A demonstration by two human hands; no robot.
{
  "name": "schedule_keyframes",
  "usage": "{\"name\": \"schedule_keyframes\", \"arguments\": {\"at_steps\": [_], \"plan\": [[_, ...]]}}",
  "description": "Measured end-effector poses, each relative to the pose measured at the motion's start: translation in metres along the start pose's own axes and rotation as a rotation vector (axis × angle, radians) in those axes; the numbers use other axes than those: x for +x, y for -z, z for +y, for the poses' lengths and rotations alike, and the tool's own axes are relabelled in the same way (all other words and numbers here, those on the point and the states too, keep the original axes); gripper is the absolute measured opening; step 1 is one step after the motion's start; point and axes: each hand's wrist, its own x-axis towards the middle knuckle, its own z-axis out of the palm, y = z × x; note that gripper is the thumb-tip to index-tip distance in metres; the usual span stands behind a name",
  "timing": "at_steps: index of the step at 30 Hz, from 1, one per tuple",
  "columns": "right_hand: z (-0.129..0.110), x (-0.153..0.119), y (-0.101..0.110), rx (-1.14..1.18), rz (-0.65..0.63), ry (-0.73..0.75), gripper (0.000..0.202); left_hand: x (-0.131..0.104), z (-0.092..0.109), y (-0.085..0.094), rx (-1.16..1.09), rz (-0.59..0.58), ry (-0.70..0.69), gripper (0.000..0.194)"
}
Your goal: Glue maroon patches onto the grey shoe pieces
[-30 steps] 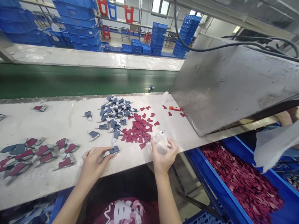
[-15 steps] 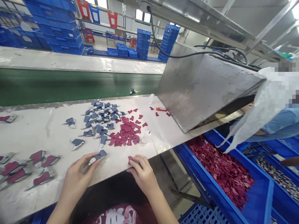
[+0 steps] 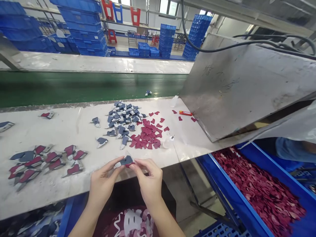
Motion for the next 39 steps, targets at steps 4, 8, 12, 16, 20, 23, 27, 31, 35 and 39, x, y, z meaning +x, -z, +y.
{"name": "schedule_keyframes", "arguments": {"at_steps": [4,8,12,16,20,23,27,31,35,39], "plan": [[-0.004,0.004,-0.012,0.030,0.011,-0.045,0.011,-0.003,0.003,0.002,-0.051,-0.022,0.019,0.029],[-0.002,0.005,-0.013,0.010,0.014,-0.031,0.010,-0.006,0.003,0.002,-0.056,-0.016,0.022,0.029],[-0.002,0.003,-0.012,-0.075,0.037,0.065,0.007,-0.006,0.001,0.000,-0.116,-0.058,0.070,0.032],[-0.004,0.000,-0.013,-0.187,0.061,0.212,0.005,-0.006,0.001,-0.001,-0.218,-0.052,0.094,0.034],[-0.005,-0.003,-0.014,-0.332,0.098,0.371,0.007,-0.007,0.008,-0.001,-0.267,-0.046,0.121,0.036],[-0.005,0.000,-0.011,-0.332,0.078,0.370,0.007,-0.008,0.014,0.001,-0.251,-0.037,0.110,0.036],[-0.007,0.009,0.000,-0.103,-0.135,0.105,0.028,-0.009,0.019,0.005,-0.166,-0.040,0.052,0.035],[-0.011,0.011,0.002,-0.168,-0.347,0.123,0.024,-0.010,0.019,0.006,-0.019,-0.044,-0.076,0.028],[-0.013,0.002,-0.010,-0.388,-0.170,0.288,0.020,-0.016,0.022,-0.002,0.166,0.022,-0.349,0.020],[-0.012,-0.001,-0.016,-0.443,-0.137,0.311,0.020,-0.022,0.023,-0.010,0.180,0.117,-0.421,0.017]]}}
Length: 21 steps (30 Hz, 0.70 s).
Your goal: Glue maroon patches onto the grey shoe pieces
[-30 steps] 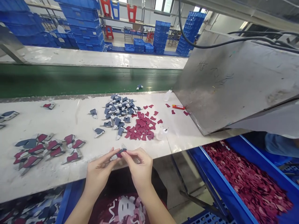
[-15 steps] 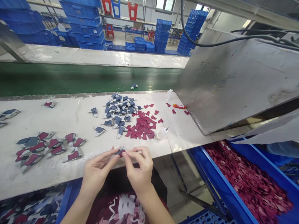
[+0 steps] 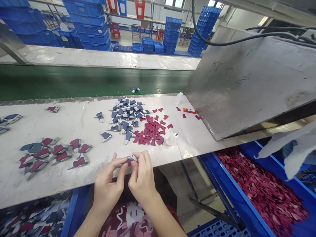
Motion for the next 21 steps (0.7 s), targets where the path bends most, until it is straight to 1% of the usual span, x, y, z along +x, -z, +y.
{"name": "schedule_keyframes", "arguments": {"at_steps": [4,6,8,11,13,14,16,19,21], "plan": [[0.003,0.003,0.005,0.060,-0.096,-0.010,0.019,-0.002,-0.002,-0.001,-0.062,-0.011,0.127,0.015],[0.003,0.003,0.007,0.101,-0.121,-0.035,0.018,-0.002,-0.002,0.000,-0.061,-0.009,0.137,0.015],[0.002,0.002,0.007,0.136,-0.115,-0.060,0.018,-0.002,0.000,0.001,-0.030,0.009,0.091,0.016],[0.001,0.000,0.003,0.191,-0.096,-0.095,0.020,-0.002,0.002,0.002,0.036,0.058,-0.028,0.017],[0.002,-0.001,0.001,0.234,-0.100,-0.134,0.020,-0.002,0.001,0.003,0.049,0.067,-0.055,0.018],[0.003,-0.002,0.000,0.250,-0.103,-0.155,0.021,-0.001,-0.001,0.003,0.032,0.052,-0.034,0.017],[0.006,-0.002,-0.002,0.257,-0.117,-0.183,0.022,-0.001,-0.006,0.004,-0.033,-0.002,0.066,0.016],[0.010,-0.003,-0.002,0.202,-0.124,-0.170,0.024,-0.001,-0.014,0.004,-0.120,-0.068,0.219,0.018],[0.012,-0.003,-0.001,0.160,-0.115,-0.150,0.025,-0.002,-0.017,0.003,-0.137,-0.068,0.251,0.018]]}}
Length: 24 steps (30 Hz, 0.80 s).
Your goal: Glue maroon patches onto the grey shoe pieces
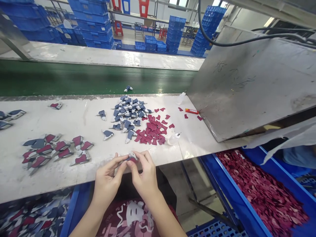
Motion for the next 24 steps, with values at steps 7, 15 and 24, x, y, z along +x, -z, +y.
{"name": "schedule_keyframes", "arguments": {"at_steps": [7,15,24], "plan": [[-0.001,0.000,-0.004,0.069,0.012,-0.099,0.014,-0.004,0.002,-0.008,0.216,0.086,-0.220,0.021],[-0.002,0.000,-0.010,0.394,-0.033,-0.361,0.027,-0.001,0.004,0.000,0.233,-0.018,-0.092,0.025],[0.001,0.007,-0.001,0.732,-0.080,-0.495,0.028,0.001,0.007,0.006,-0.004,-0.125,0.133,0.030]]}}
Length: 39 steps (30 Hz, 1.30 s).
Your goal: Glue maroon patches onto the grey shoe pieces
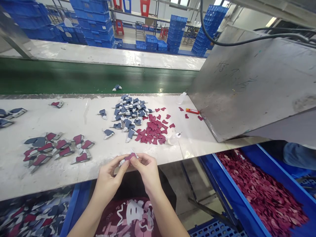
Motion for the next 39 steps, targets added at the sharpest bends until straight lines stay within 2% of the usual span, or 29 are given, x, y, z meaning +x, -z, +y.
{"name": "schedule_keyframes", "arguments": {"at_steps": [5,9,14,18,23,26,28,29,31,33,34,35,37,39], "plan": [[-0.001,-0.001,0.005,-0.095,0.018,0.131,0.044,0.001,-0.006,-0.003,-0.028,0.018,0.024,0.028],[-0.001,-0.004,0.002,-0.368,0.036,0.268,0.026,0.001,-0.007,-0.005,-0.023,0.042,0.034,0.027],[0.004,-0.007,-0.006,-0.681,0.064,0.477,0.018,0.000,-0.002,-0.006,-0.008,0.031,-0.001,0.021],[0.006,-0.007,-0.009,-0.714,0.054,0.549,0.011,-0.002,0.003,0.002,0.113,0.049,-0.082,0.014],[-0.001,-0.001,-0.012,-0.623,-0.131,0.465,0.012,0.008,-0.001,0.037,0.174,-0.073,-0.138,0.011],[-0.004,0.004,-0.017,-0.689,-0.302,0.463,0.016,0.021,-0.012,0.072,0.342,-0.166,-0.198,0.012],[-0.004,0.007,-0.018,-0.744,-0.356,0.514,0.023,0.032,-0.019,0.102,0.501,-0.178,-0.276,0.016],[-0.003,0.009,-0.016,-0.764,-0.332,0.571,0.026,0.038,-0.022,0.118,0.581,-0.145,-0.318,0.019],[-0.002,0.011,-0.006,-0.799,-0.149,0.757,0.029,0.051,-0.024,0.153,0.731,0.014,-0.378,0.024],[-0.001,0.015,0.012,-0.830,0.168,0.983,0.030,0.064,-0.023,0.187,0.870,0.165,-0.360,0.030],[-0.001,0.016,0.025,-0.843,0.344,1.071,0.029,0.071,-0.022,0.203,0.933,0.199,-0.321,0.033],[-0.001,0.019,0.038,-0.849,0.507,1.135,0.027,0.078,-0.020,0.217,0.986,0.201,-0.272,0.035],[-0.003,0.024,0.064,-0.876,0.745,1.151,0.022,0.096,-0.017,0.236,1.058,0.131,-0.192,0.038],[-0.004,0.032,0.085,-0.919,0.886,1.095,0.029,0.118,-0.010,0.237,1.091,0.068,-0.194,0.040]]}}
